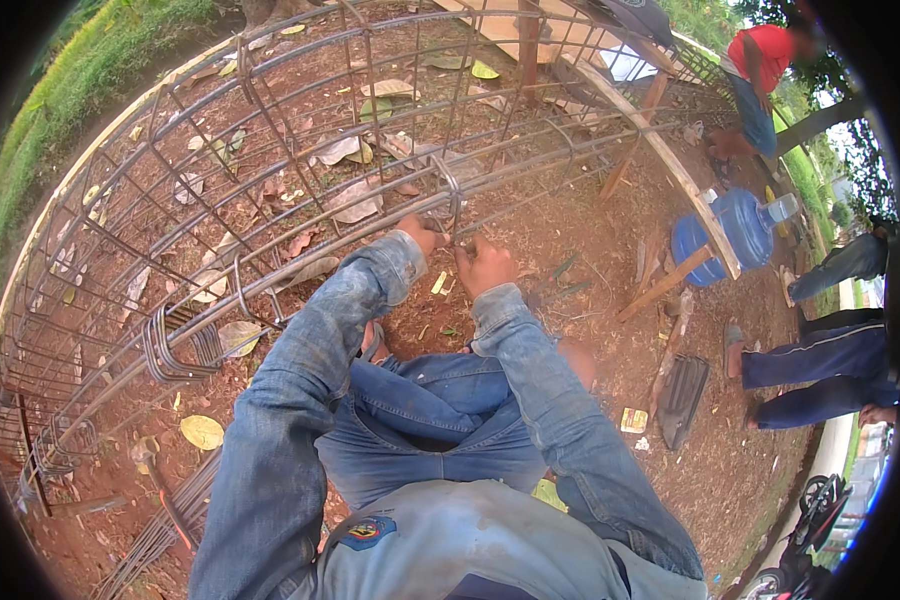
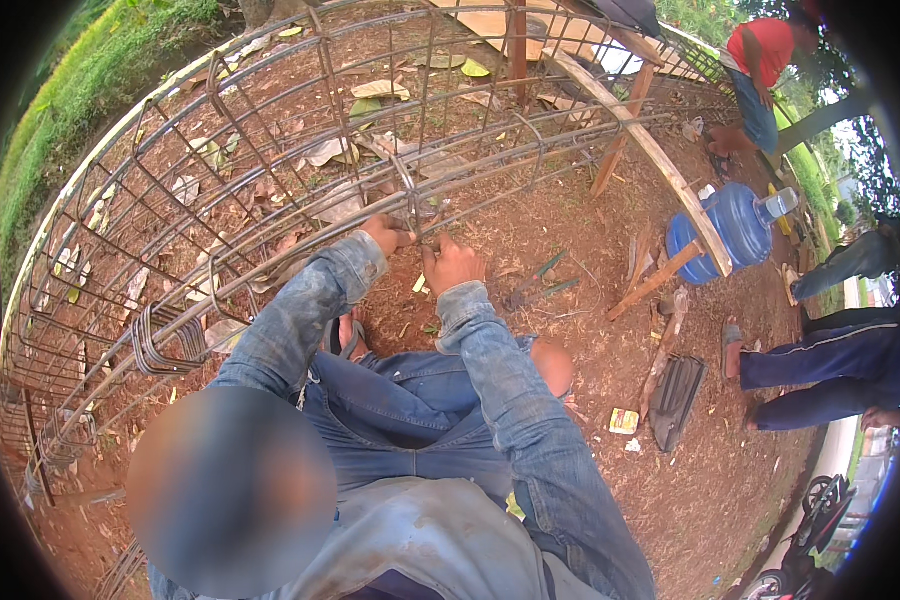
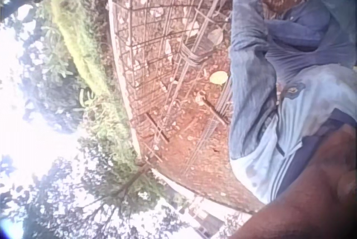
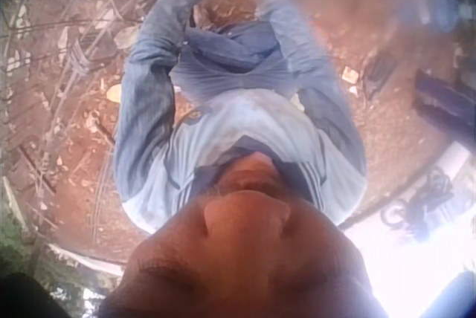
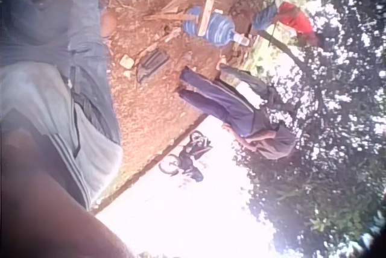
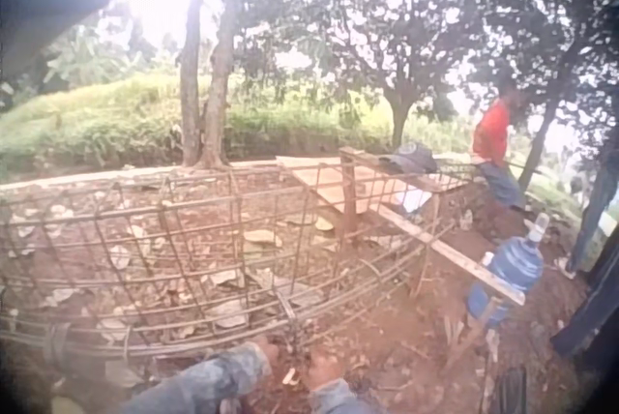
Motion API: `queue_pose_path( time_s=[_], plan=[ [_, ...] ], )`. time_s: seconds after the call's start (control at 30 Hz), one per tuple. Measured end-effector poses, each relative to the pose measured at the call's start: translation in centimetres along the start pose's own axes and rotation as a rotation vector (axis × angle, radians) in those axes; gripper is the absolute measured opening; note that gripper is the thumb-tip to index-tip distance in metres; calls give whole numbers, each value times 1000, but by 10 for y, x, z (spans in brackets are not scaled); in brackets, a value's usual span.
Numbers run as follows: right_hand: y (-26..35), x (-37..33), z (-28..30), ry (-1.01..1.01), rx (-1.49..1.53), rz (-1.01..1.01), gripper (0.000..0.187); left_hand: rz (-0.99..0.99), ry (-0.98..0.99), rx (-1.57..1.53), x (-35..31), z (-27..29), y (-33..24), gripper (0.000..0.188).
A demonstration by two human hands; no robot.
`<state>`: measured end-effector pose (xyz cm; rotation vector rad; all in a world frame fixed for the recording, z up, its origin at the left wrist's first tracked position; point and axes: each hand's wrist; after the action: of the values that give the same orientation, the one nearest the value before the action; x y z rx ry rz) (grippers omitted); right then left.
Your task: The person is assembling a metal structure by tying metal rods together using wire and pliers. They repeatedly bend wire, wrap it around rod intersections, and twist it to secure the connections.
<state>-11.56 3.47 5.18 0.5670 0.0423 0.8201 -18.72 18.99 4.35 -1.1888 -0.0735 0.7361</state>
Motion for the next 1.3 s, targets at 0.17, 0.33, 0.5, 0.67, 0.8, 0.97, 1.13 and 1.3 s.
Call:
queue_pose_path(
  time_s=[0.17,0.33,0.5,0.67,0.8,0.97,1.13,1.3],
  plan=[
    [-11,-4,-25,-131,512,-193,16,-17,-40,93,-4,-2,-10,42],
    [53,-28,-34,-157,1574,-873,14,-12,-27,32,8,-2,14,38],
    [30,-39,-73,59,2144,-763,19,120,-1,-141,2,-5,-2,31],
    [28,-40,-78,118,2252,-730,25,145,48,-177,0,4,-3,33],
    [21,-39,-82,132,2377,-653,32,84,4,-14,-1,2,-4,37],
    [20,-37,-80,147,2326,-637,37,49,-40,-4,10,1,19,36],
    [9,-35,-82,3,1904,-477,31,92,32,-95,21,-2,31,28],
    [-30,-20,-77,-283,840,86,27,121,3,-62,14,-3,11,23]
  ],
)
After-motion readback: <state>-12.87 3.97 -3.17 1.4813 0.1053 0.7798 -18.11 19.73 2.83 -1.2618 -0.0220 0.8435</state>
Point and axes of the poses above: each hand's wrist, its own x-axis towards the middle knuckle, its own z-axis out of the back of the hand, y = z × x
